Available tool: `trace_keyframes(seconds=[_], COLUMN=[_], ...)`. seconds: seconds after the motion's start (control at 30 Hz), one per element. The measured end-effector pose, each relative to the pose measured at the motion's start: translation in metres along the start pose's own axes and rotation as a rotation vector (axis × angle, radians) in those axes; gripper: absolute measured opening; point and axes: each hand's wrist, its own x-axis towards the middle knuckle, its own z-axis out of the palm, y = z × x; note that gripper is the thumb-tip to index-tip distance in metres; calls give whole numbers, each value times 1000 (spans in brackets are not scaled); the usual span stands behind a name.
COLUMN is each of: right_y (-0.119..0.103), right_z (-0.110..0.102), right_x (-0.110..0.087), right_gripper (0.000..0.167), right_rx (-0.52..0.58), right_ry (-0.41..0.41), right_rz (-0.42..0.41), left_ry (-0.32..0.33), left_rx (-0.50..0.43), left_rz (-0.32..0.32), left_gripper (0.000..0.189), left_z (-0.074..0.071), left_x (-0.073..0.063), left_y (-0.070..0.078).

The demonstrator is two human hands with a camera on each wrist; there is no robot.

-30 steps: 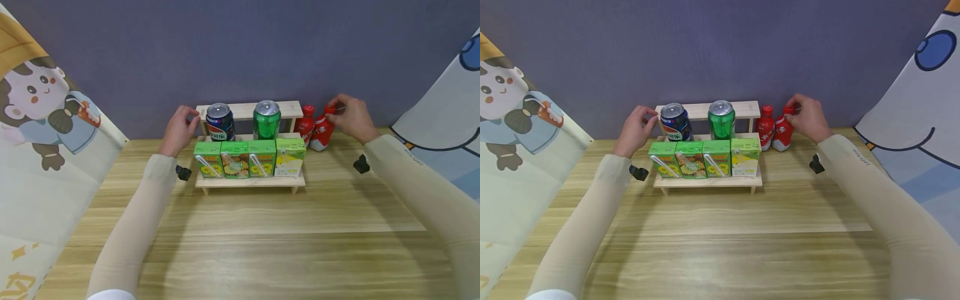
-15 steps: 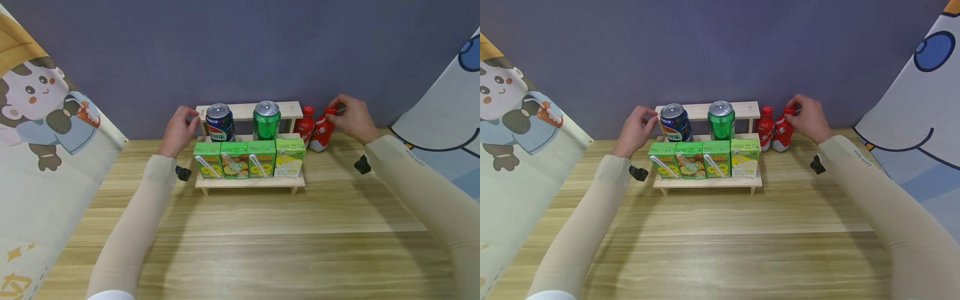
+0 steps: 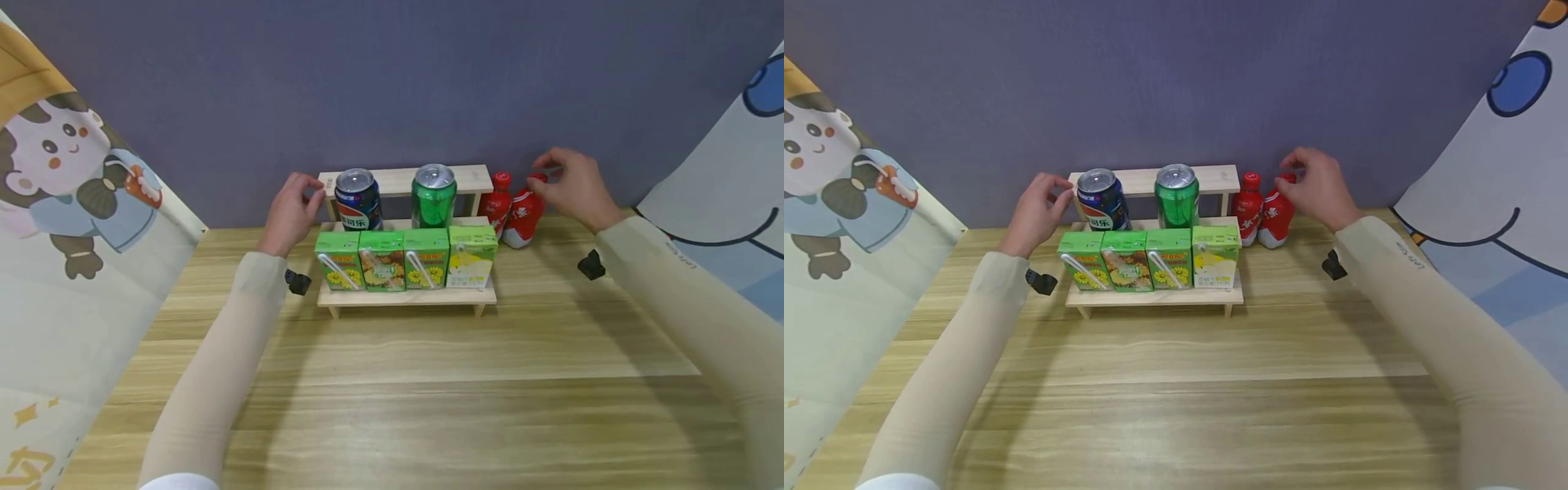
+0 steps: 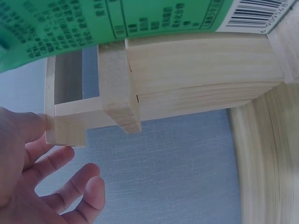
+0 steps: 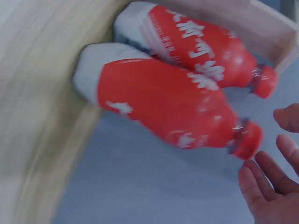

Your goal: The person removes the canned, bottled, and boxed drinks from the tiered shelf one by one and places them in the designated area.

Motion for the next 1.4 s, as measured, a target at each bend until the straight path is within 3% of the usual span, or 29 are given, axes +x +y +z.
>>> trace_keyframes(seconds=[0.23,0.57,0.77,1.0,1.4], right_y=[-33,-90,-112,-124,-128], right_z=[-6,8,23,36,39], right_x=[-1,-10,-5,0,0], right_gripper=[35,35,38,40,38], right_rx=[53,76,112,96,97], right_ry=[42,-39,-99,-156,-161], right_rz=[-139,-366,-516,-531,-482], left_ry=[-7,-9,-12,-15,-11], left_rx=[6,18,16,6,11], left_rz=[-21,-23,-23,-21,-15], left_gripper=[30,31,31,31,30], left_z=[-3,-3,-3,-3,-1], left_x=[1,0,1,0,-2], left_y=[-3,-1,-1,0,0])
